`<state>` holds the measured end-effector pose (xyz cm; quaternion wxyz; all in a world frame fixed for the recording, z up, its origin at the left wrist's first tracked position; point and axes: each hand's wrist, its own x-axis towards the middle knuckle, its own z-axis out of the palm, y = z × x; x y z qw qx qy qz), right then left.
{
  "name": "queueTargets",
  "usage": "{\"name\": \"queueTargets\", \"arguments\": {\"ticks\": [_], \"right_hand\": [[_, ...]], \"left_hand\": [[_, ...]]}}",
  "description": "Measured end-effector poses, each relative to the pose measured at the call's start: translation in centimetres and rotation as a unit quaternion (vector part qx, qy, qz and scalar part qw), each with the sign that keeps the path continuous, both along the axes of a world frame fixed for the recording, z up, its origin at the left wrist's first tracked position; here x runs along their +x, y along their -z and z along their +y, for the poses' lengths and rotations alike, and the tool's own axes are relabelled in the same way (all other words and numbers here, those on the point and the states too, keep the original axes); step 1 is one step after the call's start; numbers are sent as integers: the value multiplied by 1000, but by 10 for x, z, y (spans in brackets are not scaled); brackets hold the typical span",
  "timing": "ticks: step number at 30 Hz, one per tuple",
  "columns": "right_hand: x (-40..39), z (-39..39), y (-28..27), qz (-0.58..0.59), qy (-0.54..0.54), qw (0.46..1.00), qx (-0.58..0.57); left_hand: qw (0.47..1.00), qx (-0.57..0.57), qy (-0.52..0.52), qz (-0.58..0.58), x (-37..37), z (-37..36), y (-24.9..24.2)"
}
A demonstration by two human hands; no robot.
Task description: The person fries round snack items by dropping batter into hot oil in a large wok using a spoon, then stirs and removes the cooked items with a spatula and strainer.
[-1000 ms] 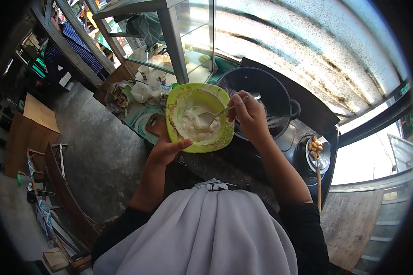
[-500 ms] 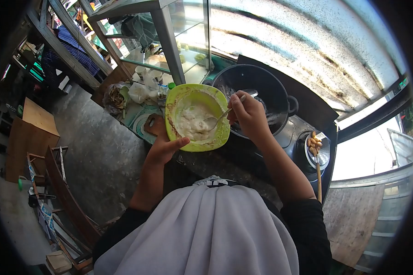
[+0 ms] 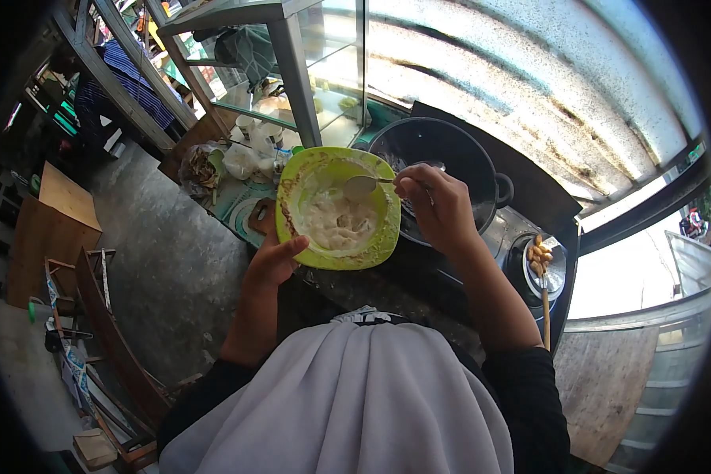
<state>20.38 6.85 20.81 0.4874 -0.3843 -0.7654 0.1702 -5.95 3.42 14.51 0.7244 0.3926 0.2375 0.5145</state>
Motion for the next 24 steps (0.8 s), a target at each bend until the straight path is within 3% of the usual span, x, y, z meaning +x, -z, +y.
{"name": "queueTargets", "arguments": {"ticks": [3, 9, 13, 17, 24], "right_hand": [[3, -5, -13, -34, 20, 997, 71], [-6, -7, -18, -175, -24, 972, 157], [0, -6, -19, -188, -37, 976, 101], [13, -3, -6, -16, -4, 986, -163], [18, 13, 39, 247, -41, 915, -317]], "left_hand": [[1000, -10, -8, 3, -1, -1, -3], [991, 92, -22, 97, 6, 3, -9], [995, 44, -16, 85, 6, 3, -4], [996, 28, 7, 84, 3, 6, 4], [996, 32, 4, 89, 11, 6, 10]]}}
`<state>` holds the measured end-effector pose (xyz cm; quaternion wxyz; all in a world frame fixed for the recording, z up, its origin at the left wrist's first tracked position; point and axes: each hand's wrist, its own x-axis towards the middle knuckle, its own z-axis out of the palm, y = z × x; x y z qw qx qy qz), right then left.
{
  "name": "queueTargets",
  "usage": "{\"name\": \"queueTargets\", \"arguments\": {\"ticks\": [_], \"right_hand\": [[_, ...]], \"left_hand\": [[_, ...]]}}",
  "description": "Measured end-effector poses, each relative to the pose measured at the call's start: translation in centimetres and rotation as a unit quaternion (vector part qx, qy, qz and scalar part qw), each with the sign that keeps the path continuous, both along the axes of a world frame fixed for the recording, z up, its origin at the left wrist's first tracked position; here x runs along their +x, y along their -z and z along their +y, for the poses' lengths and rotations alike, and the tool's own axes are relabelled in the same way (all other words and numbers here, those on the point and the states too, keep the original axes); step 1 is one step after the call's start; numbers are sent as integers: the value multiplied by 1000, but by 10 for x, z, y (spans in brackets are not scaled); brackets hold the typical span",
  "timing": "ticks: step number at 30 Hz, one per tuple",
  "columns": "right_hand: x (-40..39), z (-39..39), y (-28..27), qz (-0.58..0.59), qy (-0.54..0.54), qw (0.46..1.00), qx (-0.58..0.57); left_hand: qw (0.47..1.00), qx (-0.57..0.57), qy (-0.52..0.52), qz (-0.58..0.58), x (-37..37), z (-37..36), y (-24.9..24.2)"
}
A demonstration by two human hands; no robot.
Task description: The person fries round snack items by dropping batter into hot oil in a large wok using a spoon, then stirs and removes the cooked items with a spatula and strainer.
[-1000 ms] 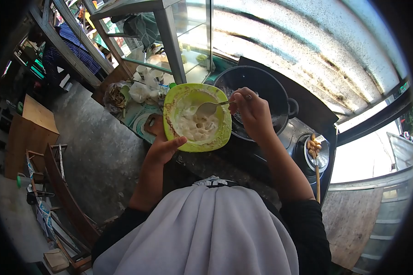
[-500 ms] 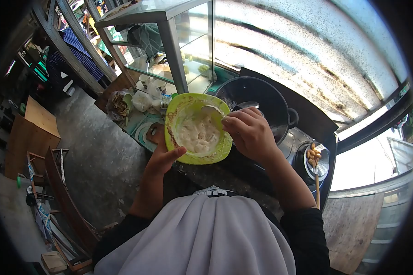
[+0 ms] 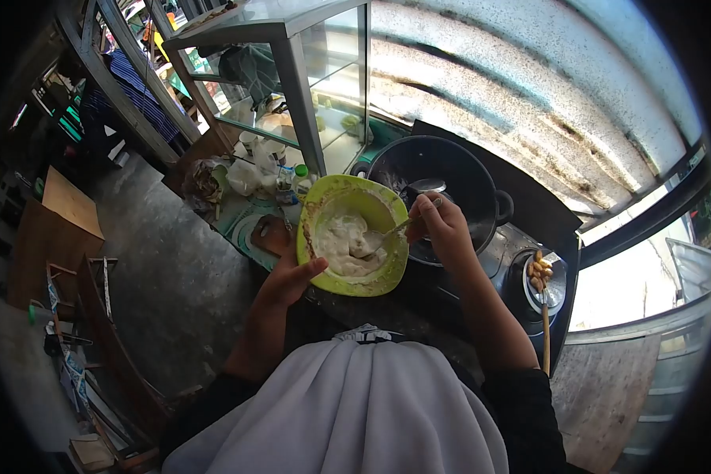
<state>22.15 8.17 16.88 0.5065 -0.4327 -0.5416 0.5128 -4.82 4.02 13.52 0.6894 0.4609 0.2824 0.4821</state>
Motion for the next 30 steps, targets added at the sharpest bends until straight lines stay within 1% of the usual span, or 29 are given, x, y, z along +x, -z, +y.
{"name": "queueTargets", "arguments": {"ticks": [2, 5, 6, 9, 12, 15, 19, 21, 24, 27, 30], "right_hand": [[-6, -4, -2, 26, 21, 999, -3], [-3, -6, -16, 47, 67, 994, 78], [0, -7, -21, 60, 75, 992, 85], [7, -8, -30, 96, 89, 987, 90], [6, -6, -18, 174, 81, 980, 58], [0, -8, -12, 210, 89, 972, 65], [-4, -7, -12, 224, 127, 963, 79], [9, -4, -14, 223, 144, 960, 86], [39, 9, -8, 256, 176, 948, 68], [70, 22, 14, 194, 217, 954, 67], [96, 38, 47, 101, 272, 956, 50]], "left_hand": [[1000, -7, 2, -15, 1, -1, -2], [998, -26, 2, -48, 0, 1, 1], [998, -34, 2, -61, -1, 1, 4], [986, -118, 18, -115, -4, 2, 11], [984, -118, -17, -131, -1, 0, 10], [986, -107, -26, -126, 1, 1, 11], [985, -87, -62, -135, 2, 1, 5], [985, -80, -75, -134, 1, -2, 1], [982, -84, -99, -140, -7, -4, 1], [972, -113, -102, -179, -23, -5, 9], [971, -101, -139, -168, -41, -9, 9]]}}
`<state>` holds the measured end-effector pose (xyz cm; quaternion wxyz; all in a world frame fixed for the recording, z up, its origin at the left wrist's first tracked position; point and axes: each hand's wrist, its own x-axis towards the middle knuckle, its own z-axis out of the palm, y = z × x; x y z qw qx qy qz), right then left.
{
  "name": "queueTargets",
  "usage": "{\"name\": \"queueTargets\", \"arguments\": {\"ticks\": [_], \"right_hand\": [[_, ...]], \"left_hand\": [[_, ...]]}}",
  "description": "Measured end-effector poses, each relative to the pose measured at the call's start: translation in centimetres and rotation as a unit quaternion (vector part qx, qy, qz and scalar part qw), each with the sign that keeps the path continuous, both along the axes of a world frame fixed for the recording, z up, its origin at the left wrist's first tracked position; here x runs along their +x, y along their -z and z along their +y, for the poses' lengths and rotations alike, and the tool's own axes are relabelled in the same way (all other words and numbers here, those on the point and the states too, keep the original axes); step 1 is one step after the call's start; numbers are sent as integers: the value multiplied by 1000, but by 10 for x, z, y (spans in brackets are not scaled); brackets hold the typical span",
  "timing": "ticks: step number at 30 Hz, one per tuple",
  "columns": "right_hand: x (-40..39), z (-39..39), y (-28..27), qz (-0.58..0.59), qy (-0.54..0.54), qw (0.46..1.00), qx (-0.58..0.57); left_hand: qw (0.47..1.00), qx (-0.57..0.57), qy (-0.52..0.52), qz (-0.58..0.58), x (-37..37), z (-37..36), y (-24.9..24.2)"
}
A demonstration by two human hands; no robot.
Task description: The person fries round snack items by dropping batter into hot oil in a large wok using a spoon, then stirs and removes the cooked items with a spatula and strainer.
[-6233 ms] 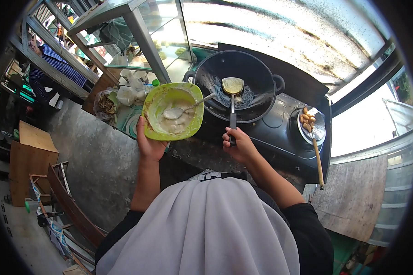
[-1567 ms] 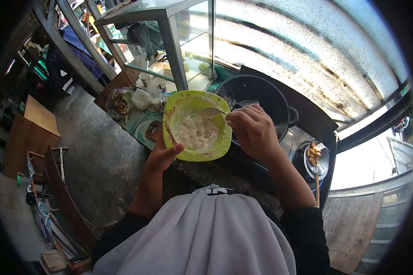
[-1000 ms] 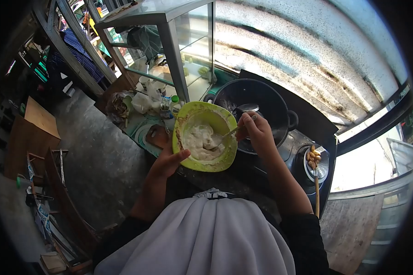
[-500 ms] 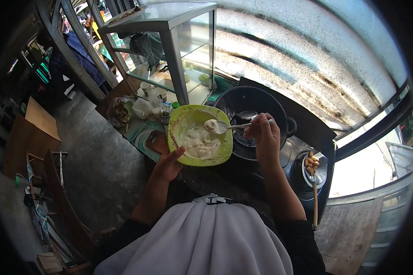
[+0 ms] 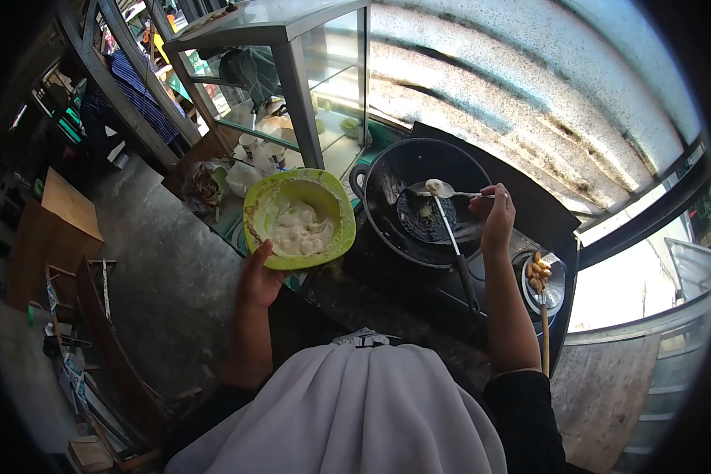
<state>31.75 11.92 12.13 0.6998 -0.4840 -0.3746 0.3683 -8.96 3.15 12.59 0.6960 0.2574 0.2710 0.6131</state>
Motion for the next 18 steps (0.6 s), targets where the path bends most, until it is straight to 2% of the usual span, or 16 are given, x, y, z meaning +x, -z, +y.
{"name": "queueTargets", "arguments": {"ticks": [4, 5, 7, 10, 14, 18], "right_hand": [[30, 15, 54, -110, 61, 991, -39], [32, 15, 62, -167, 76, 981, -62], [27, 13, 70, -278, 104, 949, -108], [22, 14, 79, -424, 73, 896, -107], [21, 17, 84, -550, 46, 826, -116], [21, 17, 82, -557, 23, 823, -108]], "left_hand": [[998, 0, -41, 51, -21, -4, 7], [997, 4, -54, 54, -23, -5, 8], [996, -1, -61, 58, -29, -7, 12], [996, -1, -62, 59, -34, -7, 16], [996, -31, -76, 24, -31, -12, 14], [997, -21, -66, 28, -31, -14, 13]]}}
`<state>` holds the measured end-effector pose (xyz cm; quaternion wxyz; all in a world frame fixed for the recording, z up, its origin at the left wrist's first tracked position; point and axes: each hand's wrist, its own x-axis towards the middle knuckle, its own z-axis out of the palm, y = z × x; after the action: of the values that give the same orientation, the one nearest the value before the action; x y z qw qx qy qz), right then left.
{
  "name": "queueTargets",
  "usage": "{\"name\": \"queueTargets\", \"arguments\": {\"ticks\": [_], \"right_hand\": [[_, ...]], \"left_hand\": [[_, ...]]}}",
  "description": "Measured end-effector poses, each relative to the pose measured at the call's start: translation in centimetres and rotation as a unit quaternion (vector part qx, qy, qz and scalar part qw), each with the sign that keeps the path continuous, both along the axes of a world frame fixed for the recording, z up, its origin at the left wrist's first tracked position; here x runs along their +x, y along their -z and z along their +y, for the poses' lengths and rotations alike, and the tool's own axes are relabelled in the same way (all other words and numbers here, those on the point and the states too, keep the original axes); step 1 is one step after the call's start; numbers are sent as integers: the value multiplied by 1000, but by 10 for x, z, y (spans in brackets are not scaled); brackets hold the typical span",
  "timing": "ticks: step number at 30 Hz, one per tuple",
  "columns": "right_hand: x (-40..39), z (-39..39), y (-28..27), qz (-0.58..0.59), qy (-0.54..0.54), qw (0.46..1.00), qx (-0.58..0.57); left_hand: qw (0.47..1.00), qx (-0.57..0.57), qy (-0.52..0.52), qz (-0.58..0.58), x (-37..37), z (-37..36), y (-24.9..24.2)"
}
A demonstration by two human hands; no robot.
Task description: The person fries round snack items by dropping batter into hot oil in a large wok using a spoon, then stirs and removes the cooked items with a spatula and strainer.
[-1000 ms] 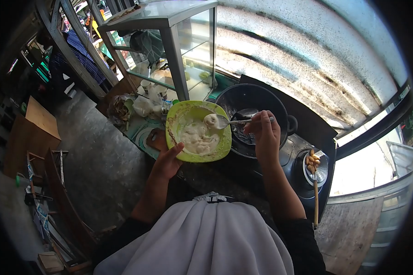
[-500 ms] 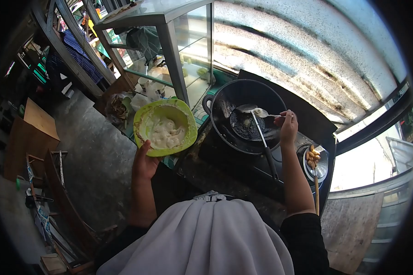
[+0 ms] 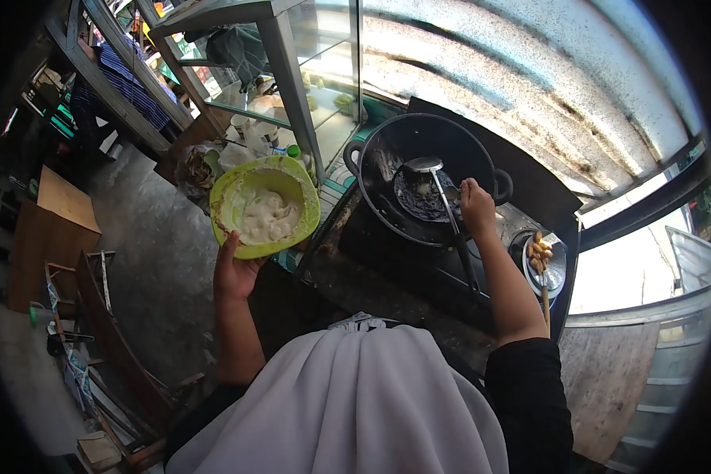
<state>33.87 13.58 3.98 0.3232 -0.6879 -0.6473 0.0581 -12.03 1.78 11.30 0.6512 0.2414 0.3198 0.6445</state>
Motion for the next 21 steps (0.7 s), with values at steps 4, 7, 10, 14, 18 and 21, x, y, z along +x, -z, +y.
{"name": "queueTargets", "arguments": {"ticks": [4, 7, 10, 14, 18, 21], "right_hand": [[8, -5, -3, 21, 12, 999, 34], [21, -5, -6, 106, 46, 990, 78], [37, -7, -20, 269, 96, 953, 95], [43, -23, -49, 514, 81, 847, 110], [-6, -54, -107, 603, 21, 793, 84], [-37, -71, -128, 585, -35, 807, 75]], "left_hand": [[1000, -3, 9, 10, 3, 3, 2], [999, 8, 29, 37, 12, 10, 5], [997, 10, 61, 45, 30, 22, 0], [989, 0, 145, 36, 55, 42, 3], [975, -7, 222, -6, 90, 61, 3], [960, -6, 277, -31, 114, 68, -4]]}}
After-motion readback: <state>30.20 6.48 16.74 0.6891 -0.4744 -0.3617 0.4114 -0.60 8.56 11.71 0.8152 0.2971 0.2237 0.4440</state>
